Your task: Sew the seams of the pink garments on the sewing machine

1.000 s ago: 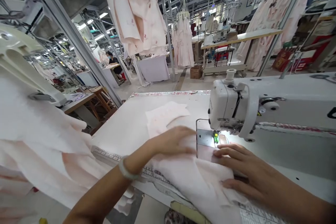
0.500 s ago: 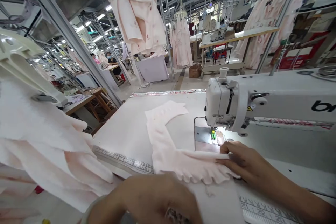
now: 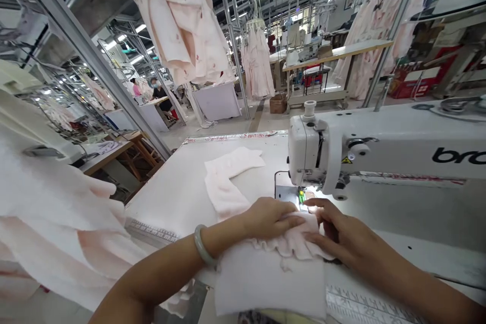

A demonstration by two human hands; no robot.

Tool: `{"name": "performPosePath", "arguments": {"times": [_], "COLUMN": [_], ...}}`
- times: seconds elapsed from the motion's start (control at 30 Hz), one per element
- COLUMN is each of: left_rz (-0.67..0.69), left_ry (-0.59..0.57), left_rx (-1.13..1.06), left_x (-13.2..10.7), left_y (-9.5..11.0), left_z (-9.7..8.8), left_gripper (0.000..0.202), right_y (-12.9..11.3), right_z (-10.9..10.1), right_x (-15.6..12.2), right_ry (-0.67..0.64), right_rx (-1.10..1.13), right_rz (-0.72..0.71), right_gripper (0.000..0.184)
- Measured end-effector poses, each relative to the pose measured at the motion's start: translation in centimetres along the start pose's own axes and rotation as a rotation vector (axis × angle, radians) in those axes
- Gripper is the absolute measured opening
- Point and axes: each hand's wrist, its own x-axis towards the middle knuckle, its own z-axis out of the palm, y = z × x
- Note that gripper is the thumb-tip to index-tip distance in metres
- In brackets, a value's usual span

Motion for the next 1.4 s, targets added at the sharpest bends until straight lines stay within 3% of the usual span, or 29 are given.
{"name": "performPosePath", "arguments": {"times": [0.13,0.23,0.33,0.43,0.5,0.6,0.8,1.17,1.4], "left_rz": [-0.180,-0.197,-0.062,0.183,0.317,0.400,0.395,0.401,0.409], "left_ry": [0.024,0.084,0.206,0.248,0.197,0.144,0.186,0.184,0.177], "left_rx": [0.133,0.150,0.189,0.269,0.317,0.348,0.372,0.333,0.316], "left_x": [0.9,1.3,1.2,0.4,-0.2,-0.9,-0.6,0.8,1.0], "left_y": [0.2,0.1,-0.2,-0.4,-0.4,-0.8,-2.1,-3.0,-3.0], "left_z": [-0.3,0.5,1.1,1.0,0.9,1.2,2.0,1.8,1.6], "left_gripper": [0.029,0.032,0.025,0.017,0.022,0.026,0.032,0.031,0.032], "right_y": [0.4,0.6,0.7,1.0,1.2,1.2,1.1,1.9,1.0], "right_z": [-0.1,-0.4,-0.6,-0.6,-0.6,-0.7,-1.0,-0.9,-1.7], "right_x": [0.1,0.1,0.4,0.6,0.6,0.6,1.1,1.5,0.9], "right_ry": [0.087,0.190,0.218,0.197,0.202,0.231,0.265,0.227,0.217], "right_rx": [-0.134,-0.262,-0.359,-0.424,-0.462,-0.517,-0.571,-0.563,-0.536], "right_rz": [-0.068,-0.233,-0.418,-0.509,-0.532,-0.557,-0.565,-0.482,-0.587], "right_gripper": [0.044,0.034,0.026,0.024,0.025,0.030,0.031,0.027,0.037]}}
